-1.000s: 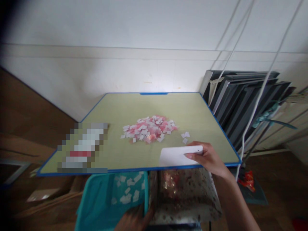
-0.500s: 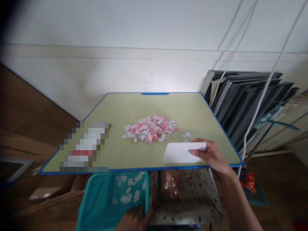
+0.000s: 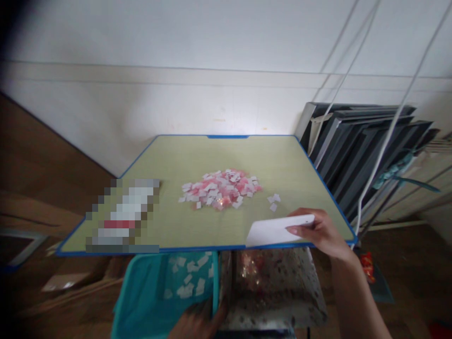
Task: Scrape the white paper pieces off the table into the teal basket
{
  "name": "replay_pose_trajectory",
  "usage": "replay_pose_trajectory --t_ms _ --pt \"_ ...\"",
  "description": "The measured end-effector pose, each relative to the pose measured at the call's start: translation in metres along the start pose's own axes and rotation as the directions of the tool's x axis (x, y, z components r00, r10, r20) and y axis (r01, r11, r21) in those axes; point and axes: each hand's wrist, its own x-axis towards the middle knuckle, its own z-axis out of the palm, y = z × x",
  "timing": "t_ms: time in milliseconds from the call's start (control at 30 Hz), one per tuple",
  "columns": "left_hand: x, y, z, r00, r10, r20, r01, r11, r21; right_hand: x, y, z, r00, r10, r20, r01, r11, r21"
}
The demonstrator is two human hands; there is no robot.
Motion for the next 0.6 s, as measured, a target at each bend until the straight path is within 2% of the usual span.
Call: replay_pose_trajectory --t_ms 200,367,600 --pt "0.0 0.0 -0.002 0.999 0.017 0.04 -0.017 1.0 -0.007 0.001 0.001 -0.012 0.996 -0.065 -0.057 0.065 0.998 -0.006" --pt "0.002 -0.001 -0.004 0.995 0.062 0.072 -0.063 0.998 0.014 -0.004 -0.004 -0.009 0.994 -0.102 0.034 0.105 0.992 -0.071" --pt "0.003 -0.001 -0.003 0.995 0.057 0.08 -0.061 0.997 0.05 -0.013 -0.001 -0.008 0.98 -0.161 0.117 0.176 0.975 -0.132"
